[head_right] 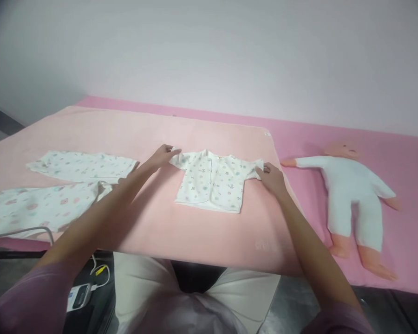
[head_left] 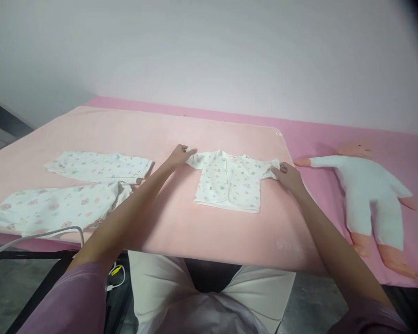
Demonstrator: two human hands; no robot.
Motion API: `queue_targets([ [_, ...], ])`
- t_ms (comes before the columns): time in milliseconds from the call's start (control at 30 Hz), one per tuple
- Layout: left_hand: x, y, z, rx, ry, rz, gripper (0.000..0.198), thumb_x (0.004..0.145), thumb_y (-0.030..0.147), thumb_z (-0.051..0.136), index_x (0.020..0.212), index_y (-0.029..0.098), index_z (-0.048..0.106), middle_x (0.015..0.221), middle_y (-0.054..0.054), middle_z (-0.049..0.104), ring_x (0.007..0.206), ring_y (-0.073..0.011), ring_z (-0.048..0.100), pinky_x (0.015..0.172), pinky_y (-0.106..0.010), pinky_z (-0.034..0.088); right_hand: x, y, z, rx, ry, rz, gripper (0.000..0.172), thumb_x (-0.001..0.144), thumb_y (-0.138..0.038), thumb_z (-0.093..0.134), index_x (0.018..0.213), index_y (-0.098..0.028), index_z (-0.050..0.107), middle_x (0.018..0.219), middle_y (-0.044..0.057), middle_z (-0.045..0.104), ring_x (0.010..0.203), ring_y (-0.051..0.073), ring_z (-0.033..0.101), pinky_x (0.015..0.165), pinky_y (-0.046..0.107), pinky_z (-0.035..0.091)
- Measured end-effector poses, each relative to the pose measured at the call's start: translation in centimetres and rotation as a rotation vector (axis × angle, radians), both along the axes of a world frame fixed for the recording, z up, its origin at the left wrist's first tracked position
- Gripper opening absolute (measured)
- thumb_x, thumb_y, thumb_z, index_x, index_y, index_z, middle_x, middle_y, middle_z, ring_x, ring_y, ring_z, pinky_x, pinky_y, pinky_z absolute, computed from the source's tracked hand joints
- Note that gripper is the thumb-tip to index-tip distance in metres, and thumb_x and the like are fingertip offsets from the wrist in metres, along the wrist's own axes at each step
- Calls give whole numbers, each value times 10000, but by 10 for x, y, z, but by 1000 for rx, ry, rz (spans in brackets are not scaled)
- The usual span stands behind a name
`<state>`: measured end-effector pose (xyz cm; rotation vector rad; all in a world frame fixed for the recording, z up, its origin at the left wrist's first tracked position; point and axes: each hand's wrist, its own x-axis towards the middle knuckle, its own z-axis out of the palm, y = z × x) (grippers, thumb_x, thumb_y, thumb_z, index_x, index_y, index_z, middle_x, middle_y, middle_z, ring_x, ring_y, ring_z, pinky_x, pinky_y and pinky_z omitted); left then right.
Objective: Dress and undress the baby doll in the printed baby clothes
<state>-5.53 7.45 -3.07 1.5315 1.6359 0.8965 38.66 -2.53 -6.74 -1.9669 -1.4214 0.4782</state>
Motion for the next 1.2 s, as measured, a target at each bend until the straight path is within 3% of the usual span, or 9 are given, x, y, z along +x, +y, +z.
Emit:
queue_targets([
  [133, -4, 17, -8, -20, -37, -18, 481, 750, 313, 836, 1166, 194, 626, 1221, -132, 661, 956, -247, 664, 761, -342, 530, 6, 10, -3, 42, -23, -31, 372, 904, -571, 687, 858, -202, 689, 839, 29, 710, 803, 201, 607, 740, 309, 405],
  [267, -12, 35, -23, 101, -37, -17, 510, 816, 323, 774, 1277, 188, 601, 1316, -141, 618, 996, -228, 656, 775, -325, 539, 10, 15, -8, 99, 128, -103, 375, 889, -554, 711, 969, -188, 700, 976, 71, 743, 898, 223, 646, 788, 321, 457],
  [433, -4, 38, -35, 278, 360, -90, 362, 924, 331, 673, 1252, 190, 611, 1290, -149, 655, 1172, -342, 591, 1010, -492, 495, -7, 4, -8, 299, -84, -79, 460, 914, -495, 689, 1241, -177, 629, 1221, 146, 699, 1043, 280, 630, 935, 424, 485],
  [533, 17, 26, -28, 468, 570, -129, 312, 979, 306, 596, 1275, 211, 618, 1389, -157, 613, 1332, -396, 479, 1088, -567, 427, -40, -20, 10, 372, -240, 99, 364, 972, -451, 643, 1255, -225, 608, 1246, 125, 666, 1087, 302, 602, 954, 450, 471],
  [633, 48, 11, -20, 585, 567, -347, 303, 1035, 330, 523, 1308, 235, 612, 1385, -118, 626, 1318, -345, 496, 1101, -523, 423, -81, -45, 25, 204, -207, 467, 252, 1009, -433, 631, 1190, -260, 608, 1134, 81, 676, 1000, 269, 627, 876, 407, 488],
  [733, 82, 4, -22, 553, 542, -584, 330, 1053, 397, 504, 1315, 232, 615, 1370, -109, 636, 1302, -319, 513, 1117, -488, 410, -111, -61, 25, 78, -253, 755, 267, 986, -444, 686, 1143, -253, 585, 1092, 68, 674, 968, 263, 621, 851, 400, 475],
  [800, 103, 5, -28, 498, 540, -655, 347, 1044, 436, 520, 1297, 223, 625, 1368, -113, 636, 1303, -318, 512, 1146, -490, 375, -122, -64, 19, 36, -277, 822, 263, 989, -453, 691, 1091, -244, 568, 1059, 60, 668, 928, 253, 602, 830, 389, 457],
  [1000, 148, 26, -38, 288, 511, -541, 379, 984, 583, 574, 1113, 241, 674, 1257, -102, 680, 1275, -340, 510, 1147, -542, 301, -123, -63, 17, -25, -243, 868, 129, 1056, -335, 570, 993, -230, 530, 920, 24, 607, 847, 212, 538, 780, 343, 406],
  [1200, 157, 31, -36, 181, 537, -509, 258, 905, 485, 647, 958, 239, 705, 1348, -85, 654, 1330, -351, 474, 1117, -545, 313, -113, -73, 27, -52, -166, 931, 213, 1059, -417, 601, 982, -229, 537, 943, 17, 616, 877, 202, 542, 780, 325, 396],
])
